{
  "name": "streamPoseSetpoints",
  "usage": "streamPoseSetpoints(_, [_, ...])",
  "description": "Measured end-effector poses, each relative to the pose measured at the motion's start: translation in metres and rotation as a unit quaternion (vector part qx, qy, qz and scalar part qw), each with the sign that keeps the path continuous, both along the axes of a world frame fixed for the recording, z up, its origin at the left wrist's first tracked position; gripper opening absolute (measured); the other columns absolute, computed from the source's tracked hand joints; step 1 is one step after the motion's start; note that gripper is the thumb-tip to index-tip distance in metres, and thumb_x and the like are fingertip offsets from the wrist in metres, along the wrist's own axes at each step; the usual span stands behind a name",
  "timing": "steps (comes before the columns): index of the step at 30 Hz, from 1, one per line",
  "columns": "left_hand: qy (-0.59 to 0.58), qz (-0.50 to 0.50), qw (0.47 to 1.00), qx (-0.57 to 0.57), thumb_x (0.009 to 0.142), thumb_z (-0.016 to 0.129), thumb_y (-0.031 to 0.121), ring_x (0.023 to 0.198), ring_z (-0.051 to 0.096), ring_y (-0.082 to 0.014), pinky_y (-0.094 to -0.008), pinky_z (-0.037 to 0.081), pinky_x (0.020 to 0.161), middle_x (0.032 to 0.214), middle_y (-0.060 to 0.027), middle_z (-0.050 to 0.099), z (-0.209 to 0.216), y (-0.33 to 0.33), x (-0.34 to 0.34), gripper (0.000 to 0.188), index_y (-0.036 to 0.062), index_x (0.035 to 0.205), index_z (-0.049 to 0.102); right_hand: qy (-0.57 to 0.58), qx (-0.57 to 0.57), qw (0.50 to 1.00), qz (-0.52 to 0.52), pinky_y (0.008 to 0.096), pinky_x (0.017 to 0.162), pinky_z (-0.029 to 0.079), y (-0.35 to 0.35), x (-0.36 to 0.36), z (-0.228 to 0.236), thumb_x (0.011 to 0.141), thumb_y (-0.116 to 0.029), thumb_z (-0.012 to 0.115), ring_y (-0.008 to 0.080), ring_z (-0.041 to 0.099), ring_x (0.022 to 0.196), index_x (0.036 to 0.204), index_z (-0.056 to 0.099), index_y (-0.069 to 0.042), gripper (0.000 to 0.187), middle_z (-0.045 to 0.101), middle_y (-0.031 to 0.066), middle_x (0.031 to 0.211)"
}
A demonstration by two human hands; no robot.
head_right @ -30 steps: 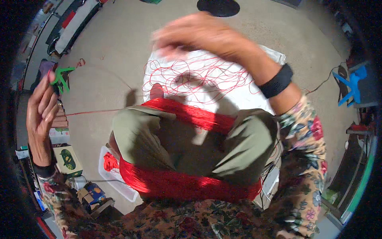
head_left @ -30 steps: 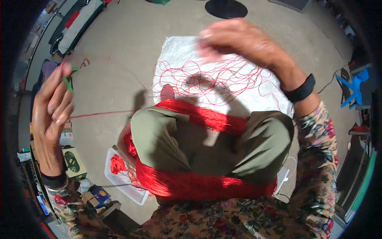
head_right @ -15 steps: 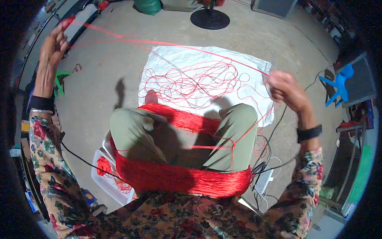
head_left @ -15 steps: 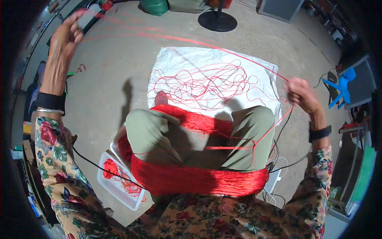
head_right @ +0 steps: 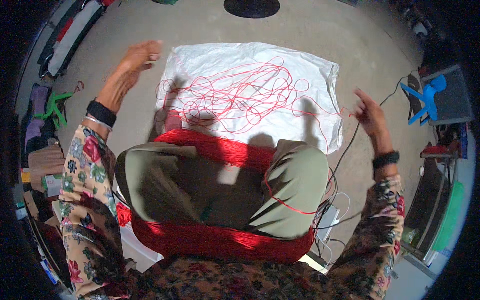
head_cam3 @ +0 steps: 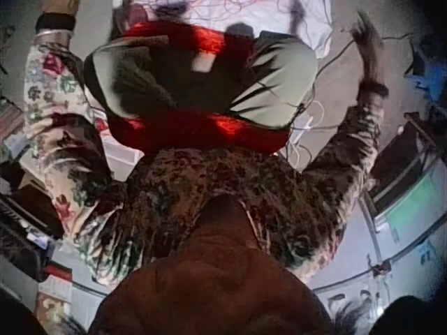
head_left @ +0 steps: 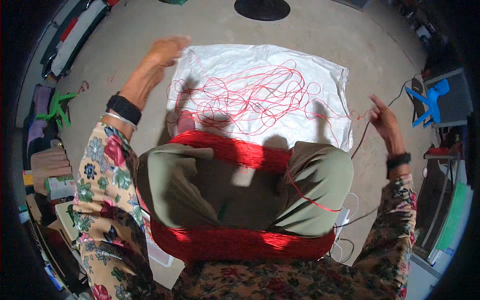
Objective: The person ties a bundle of red thread by hand, places it into a plastic bin, and then wraps a long length of thread around their legs before cutting it with shears.
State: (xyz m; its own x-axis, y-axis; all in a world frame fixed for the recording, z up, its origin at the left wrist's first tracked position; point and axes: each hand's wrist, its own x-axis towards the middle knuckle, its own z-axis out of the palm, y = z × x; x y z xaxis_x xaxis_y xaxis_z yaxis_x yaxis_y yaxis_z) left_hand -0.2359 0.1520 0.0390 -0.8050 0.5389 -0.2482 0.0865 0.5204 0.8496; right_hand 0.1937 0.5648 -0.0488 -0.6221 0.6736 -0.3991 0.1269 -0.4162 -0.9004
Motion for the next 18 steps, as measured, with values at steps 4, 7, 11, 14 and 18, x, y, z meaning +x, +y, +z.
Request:
streamPoseSetpoints(4, [-0.242, -0.196, 0.935, 0.172, 0.089, 0.059, 0.026, 0.086, 0.057, -0.0193, -0.0314, 0.048, 0.083, 0.098, -0.0066, 0.063, -0.009, 0.070, 0.095, 0.032, 0.0032, 0.111, 0.059, 0.136, -0.131, 0.975, 0.120, 0.0223, 0.056, 0.037, -0.123, -0.141, 0.057, 0.093, -0.020, 0.053, 0.0084, 0.039, 0.061, 0.119, 0.053, -0.003, 0.031, 0.035, -0.0047, 0.066])
streamPoseSetpoints(7, [0.407, -0.450, 0.755, 0.249, 0.089, 0.057, 0.024, 0.084, 0.058, -0.0182, -0.0293, 0.049, 0.079, 0.101, -0.0094, 0.063, -0.035, 0.090, 0.116, 0.036, 0.0007, 0.117, 0.055, 0.260, -0.196, 0.934, 0.150, 0.0221, 0.054, 0.034, -0.188, -0.202, 0.108, 0.094, -0.019, 0.052, 0.0071, 0.035, 0.057, 0.125, 0.048, -0.003, 0.036, 0.031, -0.0056, 0.062])
streamPoseSetpoints(11, [0.116, -0.422, 0.846, 0.304, 0.090, 0.053, 0.023, 0.067, 0.051, -0.0118, -0.0286, 0.045, 0.057, 0.089, -0.0047, 0.060, -0.020, 0.057, 0.112, 0.030, -0.0002, 0.109, 0.060, 0.377, -0.189, 0.839, 0.344, 0.0217, 0.053, 0.035, -0.123, -0.208, 0.106, 0.093, -0.020, 0.054, 0.0072, 0.041, 0.053, 0.104, 0.056, -0.008, 0.017, 0.040, -0.0065, 0.059])
streamPoseSetpoints(14, [-0.075, -0.208, 0.972, 0.074, 0.087, 0.061, 0.028, 0.046, 0.033, -0.0046, -0.0214, 0.032, 0.042, 0.057, 0.0072, 0.041, 0.033, -0.008, 0.075, 0.027, 0.0017, 0.093, 0.065, 0.264, -0.029, 0.952, 0.151, 0.0214, 0.051, 0.028, -0.033, -0.153, 0.077, 0.095, -0.016, 0.048, 0.0064, 0.026, 0.052, 0.123, 0.049, -0.003, 0.032, 0.023, -0.0062, 0.060])
streamPoseSetpoints(18, [0.048, -0.091, 0.989, -0.105, 0.084, 0.063, 0.032, 0.053, 0.039, -0.0057, -0.0221, 0.033, 0.046, 0.063, 0.0043, 0.049, 0.038, -0.117, 0.025, 0.030, 0.0025, 0.088, 0.065, 0.164, -0.020, 0.976, -0.143, 0.0232, 0.046, 0.020, 0.107, -0.039, 0.030, 0.095, -0.008, 0.044, 0.0074, 0.020, 0.049, 0.121, 0.049, -0.002, 0.027, 0.019, -0.0067, 0.059])
